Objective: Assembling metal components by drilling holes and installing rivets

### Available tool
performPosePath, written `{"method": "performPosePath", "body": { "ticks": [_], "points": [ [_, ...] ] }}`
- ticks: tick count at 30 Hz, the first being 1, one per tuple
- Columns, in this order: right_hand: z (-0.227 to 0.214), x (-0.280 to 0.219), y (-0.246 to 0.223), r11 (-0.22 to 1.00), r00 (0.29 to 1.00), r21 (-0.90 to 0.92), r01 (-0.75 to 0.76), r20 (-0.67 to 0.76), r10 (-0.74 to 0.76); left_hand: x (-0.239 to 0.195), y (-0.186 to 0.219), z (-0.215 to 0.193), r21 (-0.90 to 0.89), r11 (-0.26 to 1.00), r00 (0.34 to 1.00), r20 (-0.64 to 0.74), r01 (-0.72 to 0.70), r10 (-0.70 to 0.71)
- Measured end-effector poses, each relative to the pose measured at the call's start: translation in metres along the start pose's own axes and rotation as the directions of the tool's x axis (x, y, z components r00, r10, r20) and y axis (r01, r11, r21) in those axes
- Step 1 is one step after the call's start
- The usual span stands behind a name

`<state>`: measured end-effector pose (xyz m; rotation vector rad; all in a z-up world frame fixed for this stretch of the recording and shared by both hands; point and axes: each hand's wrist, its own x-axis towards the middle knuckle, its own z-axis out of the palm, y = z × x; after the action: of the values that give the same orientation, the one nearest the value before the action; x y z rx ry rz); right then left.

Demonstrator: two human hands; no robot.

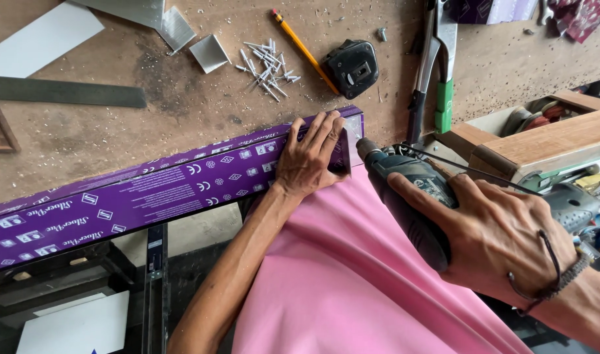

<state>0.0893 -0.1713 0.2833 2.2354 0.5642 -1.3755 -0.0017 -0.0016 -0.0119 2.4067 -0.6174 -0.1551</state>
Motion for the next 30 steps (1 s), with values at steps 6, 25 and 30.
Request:
{"method": "performPosePath", "body": {
  "ticks": [6,25,30],
  "points": [
    [0.011,-0.002,0.003,0.996,0.966,-0.055,0.068,-0.247,-0.08,0.002,0.002,-0.004,0.01,1.0,1.0,-0.022,-0.001,0.001],
    [0.017,0.003,0.021,0.986,0.958,-0.046,0.16,-0.233,-0.166,-0.001,0.001,0.001,0.02,1.0,0.999,-0.04,-0.017,0.017],
    [0.016,0.003,0.024,0.982,0.945,-0.079,0.169,-0.271,-0.184,0.0,0.001,0.002,0.023,1.0,0.998,-0.058,-0.017,0.018]
  ]
}}
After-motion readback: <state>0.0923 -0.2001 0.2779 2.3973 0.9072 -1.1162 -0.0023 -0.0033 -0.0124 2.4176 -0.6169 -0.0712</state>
